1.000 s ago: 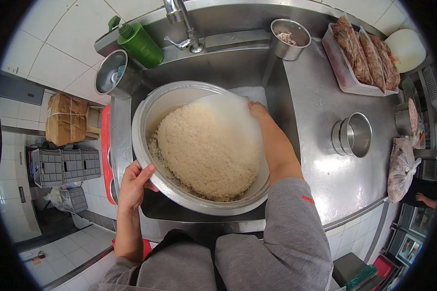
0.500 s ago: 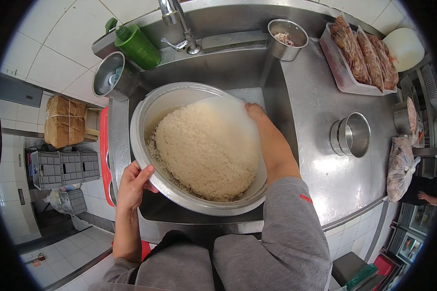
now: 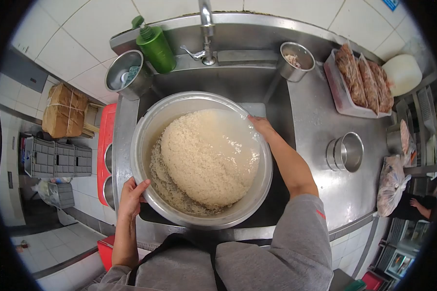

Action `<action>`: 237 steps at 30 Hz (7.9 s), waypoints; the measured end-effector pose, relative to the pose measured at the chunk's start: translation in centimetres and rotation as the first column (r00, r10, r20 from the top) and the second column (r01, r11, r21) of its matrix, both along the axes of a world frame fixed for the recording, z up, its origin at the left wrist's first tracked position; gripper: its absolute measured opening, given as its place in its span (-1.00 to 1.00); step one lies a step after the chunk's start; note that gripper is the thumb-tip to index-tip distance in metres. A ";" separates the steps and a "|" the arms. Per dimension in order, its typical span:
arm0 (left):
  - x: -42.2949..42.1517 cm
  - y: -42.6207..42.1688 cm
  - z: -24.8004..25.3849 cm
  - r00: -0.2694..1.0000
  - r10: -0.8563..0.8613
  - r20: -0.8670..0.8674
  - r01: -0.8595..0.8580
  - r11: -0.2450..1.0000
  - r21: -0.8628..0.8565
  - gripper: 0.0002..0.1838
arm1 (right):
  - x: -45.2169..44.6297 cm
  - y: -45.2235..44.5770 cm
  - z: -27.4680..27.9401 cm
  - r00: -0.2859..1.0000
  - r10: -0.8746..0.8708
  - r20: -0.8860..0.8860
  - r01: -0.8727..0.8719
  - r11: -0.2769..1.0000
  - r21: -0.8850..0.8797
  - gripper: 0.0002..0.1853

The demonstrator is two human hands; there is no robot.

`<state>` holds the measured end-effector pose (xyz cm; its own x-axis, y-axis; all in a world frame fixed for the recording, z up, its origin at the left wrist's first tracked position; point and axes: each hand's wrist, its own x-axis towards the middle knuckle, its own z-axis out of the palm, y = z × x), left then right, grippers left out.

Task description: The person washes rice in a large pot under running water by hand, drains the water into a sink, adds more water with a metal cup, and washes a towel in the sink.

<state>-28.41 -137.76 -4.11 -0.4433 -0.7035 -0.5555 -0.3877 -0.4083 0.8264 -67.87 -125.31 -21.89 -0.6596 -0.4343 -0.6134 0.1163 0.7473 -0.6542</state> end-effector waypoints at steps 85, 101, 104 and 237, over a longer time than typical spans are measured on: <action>0.7 -3.2 -16.8 0.870 0.482 -0.107 -0.374 0.785 0.493 -0.29 | 10.6 -13.2 -3.4 -0.036 0.947 -0.320 -0.546 0.250 0.800 -0.14; 0.3 -2.9 -16.9 0.883 0.449 -0.135 -0.360 0.833 0.420 -0.26 | 15.8 -1.8 -11.0 0.616 -0.233 0.752 0.637 0.708 -0.303 -0.12; 0.5 -2.8 -16.9 0.871 0.484 -0.087 -0.413 0.816 0.405 -0.34 | 14.8 -5.5 -2.5 0.619 -0.426 0.660 0.708 0.666 -0.235 -0.27; 0.0 -3.0 -16.3 0.886 0.458 -0.076 -0.391 0.824 0.410 -0.27 | 27.5 0.0 -7.5 0.374 -0.803 0.464 0.771 0.548 0.325 0.01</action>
